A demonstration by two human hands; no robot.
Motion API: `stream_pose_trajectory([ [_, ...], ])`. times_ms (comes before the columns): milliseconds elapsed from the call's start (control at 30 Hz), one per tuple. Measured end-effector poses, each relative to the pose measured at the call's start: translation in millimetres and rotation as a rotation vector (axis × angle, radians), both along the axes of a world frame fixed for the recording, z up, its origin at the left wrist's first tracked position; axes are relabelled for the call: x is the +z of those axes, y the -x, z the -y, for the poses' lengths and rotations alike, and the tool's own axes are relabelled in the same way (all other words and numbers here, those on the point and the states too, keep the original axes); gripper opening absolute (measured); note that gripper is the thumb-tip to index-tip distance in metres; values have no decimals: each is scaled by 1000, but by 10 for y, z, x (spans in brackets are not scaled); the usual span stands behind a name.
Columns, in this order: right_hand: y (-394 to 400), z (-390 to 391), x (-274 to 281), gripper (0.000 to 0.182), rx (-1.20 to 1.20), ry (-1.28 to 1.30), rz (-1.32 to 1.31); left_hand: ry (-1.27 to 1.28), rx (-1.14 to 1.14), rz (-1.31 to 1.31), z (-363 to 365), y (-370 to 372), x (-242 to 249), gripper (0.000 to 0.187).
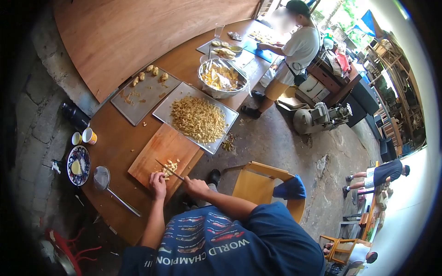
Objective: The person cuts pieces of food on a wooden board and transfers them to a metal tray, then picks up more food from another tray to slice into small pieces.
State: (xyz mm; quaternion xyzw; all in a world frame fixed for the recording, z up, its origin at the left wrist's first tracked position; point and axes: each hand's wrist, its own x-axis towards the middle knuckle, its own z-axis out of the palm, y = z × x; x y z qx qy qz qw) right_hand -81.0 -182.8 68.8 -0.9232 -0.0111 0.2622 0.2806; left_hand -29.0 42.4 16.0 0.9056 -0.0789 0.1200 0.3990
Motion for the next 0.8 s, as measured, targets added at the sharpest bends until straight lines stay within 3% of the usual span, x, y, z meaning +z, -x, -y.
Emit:
stream_pose_trajectory([
  [300,145,92,56,27,-25,16,-30,27,14,-70,56,22,33,16],
  [333,153,96,47,27,-18,30,-5,-26,-30,-100,25,22,112,30],
  [367,146,113,49,27,-21,34,1,-23,-32,-94,37,11,141,30],
  [433,180,109,19,27,-33,-6,68,-220,-62,-98,12,61,134,50],
  [533,193,98,-16,27,-27,-7,55,-250,-131,-179,-71,46,-27,63],
  [800,277,77,-80,28,-30,-23,54,-130,-148,-154,-155,-58,-65,57],
])
